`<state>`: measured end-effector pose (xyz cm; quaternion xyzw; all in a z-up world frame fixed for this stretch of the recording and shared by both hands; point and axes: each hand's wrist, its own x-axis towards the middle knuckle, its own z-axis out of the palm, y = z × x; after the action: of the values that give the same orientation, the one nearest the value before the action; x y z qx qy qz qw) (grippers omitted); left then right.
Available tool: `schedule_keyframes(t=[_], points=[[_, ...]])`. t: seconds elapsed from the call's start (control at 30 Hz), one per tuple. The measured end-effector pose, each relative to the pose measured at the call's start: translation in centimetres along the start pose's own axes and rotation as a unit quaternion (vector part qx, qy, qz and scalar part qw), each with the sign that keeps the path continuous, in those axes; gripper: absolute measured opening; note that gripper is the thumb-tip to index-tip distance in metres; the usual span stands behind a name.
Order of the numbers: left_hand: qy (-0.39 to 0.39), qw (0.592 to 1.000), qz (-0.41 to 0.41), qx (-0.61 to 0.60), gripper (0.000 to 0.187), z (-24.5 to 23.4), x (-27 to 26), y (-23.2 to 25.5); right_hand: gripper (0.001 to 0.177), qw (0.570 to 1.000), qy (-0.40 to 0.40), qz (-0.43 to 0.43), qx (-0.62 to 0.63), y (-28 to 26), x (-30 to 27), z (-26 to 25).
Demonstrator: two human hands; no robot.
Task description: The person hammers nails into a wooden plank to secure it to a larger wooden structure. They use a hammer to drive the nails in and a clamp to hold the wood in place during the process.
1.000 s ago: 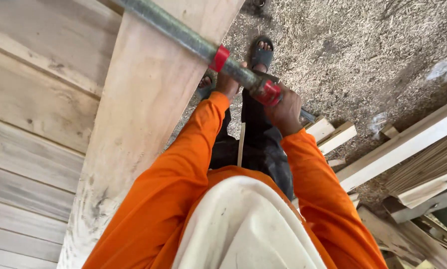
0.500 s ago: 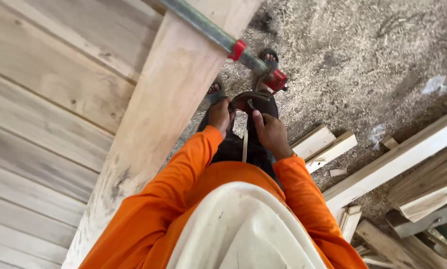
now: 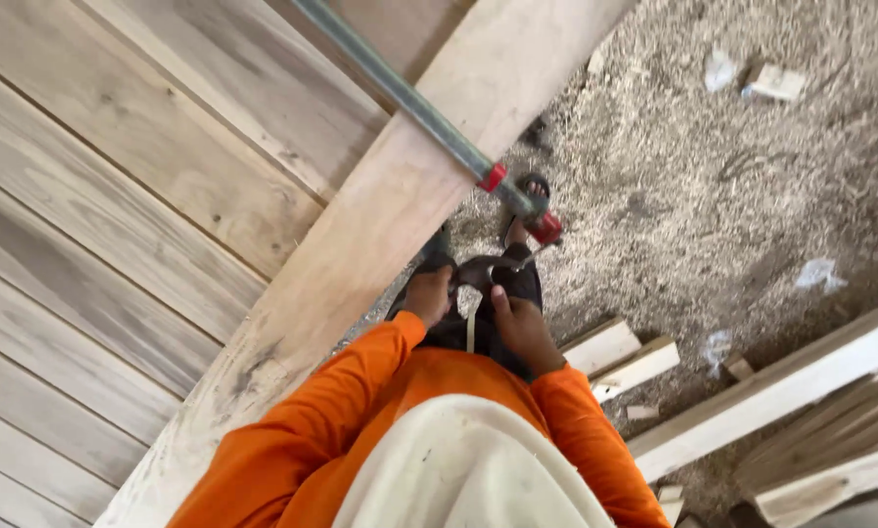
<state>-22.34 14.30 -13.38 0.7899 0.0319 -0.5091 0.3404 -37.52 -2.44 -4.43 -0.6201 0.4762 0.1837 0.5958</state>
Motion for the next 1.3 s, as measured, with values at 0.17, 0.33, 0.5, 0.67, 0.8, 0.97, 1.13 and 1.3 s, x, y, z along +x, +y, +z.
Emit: schedule_keyframes(t=[0.17, 0.33, 0.5, 0.67, 0.8, 0.97, 1.13, 1.3], points=[[-0.034, 0.911, 0.204, 0.358, 0.043, -7.3, -8.9, 6.1, 0.061, 0.953, 0.01, -0.218, -0.213, -4.5, -1.4, -2.3], [0.284, 0.899, 0.287, 0.167, 0.03, -14.5, -12.9, 21.8, 0.042, 0.962, -0.021, -0.256, -0.094, -10.7, -8.3, -7.9], [0.456, 0.813, 0.332, 0.144, 0.03, -14.5, 1.8, 22.3, 0.037, 0.959, 0.038, -0.172, 0.224, -7.6, -8.0, -15.4], [0.495, 0.774, 0.361, 0.161, 0.03, -13.2, 6.7, 22.1, 0.04, 0.839, 0.146, 0.013, 0.524, -1.3, -3.1, -25.0], [0.461, 0.808, 0.331, 0.157, 0.03, -11.0, 6.9, 21.6, 0.021, 0.524, 0.15, 0.014, 0.838, 7.9, -1.3, -32.6], [0.505, 0.779, 0.323, 0.183, 0.033, -12.8, 5.1, 23.3, 0.026, 0.678, 0.21, 0.059, 0.702, -13.6, 3.4, -23.3], [0.492, 0.783, 0.326, 0.194, 0.028, -12.2, 5.4, 22.5, 0.035, 0.586, -0.255, 0.046, 0.768, -17.7, 4.2, -20.7], [0.497, 0.795, 0.307, 0.161, 0.019, -12.0, 3.0, 23.7, 0.035, 0.583, -0.215, 0.104, 0.777, -14.8, 4.4, -24.7]])
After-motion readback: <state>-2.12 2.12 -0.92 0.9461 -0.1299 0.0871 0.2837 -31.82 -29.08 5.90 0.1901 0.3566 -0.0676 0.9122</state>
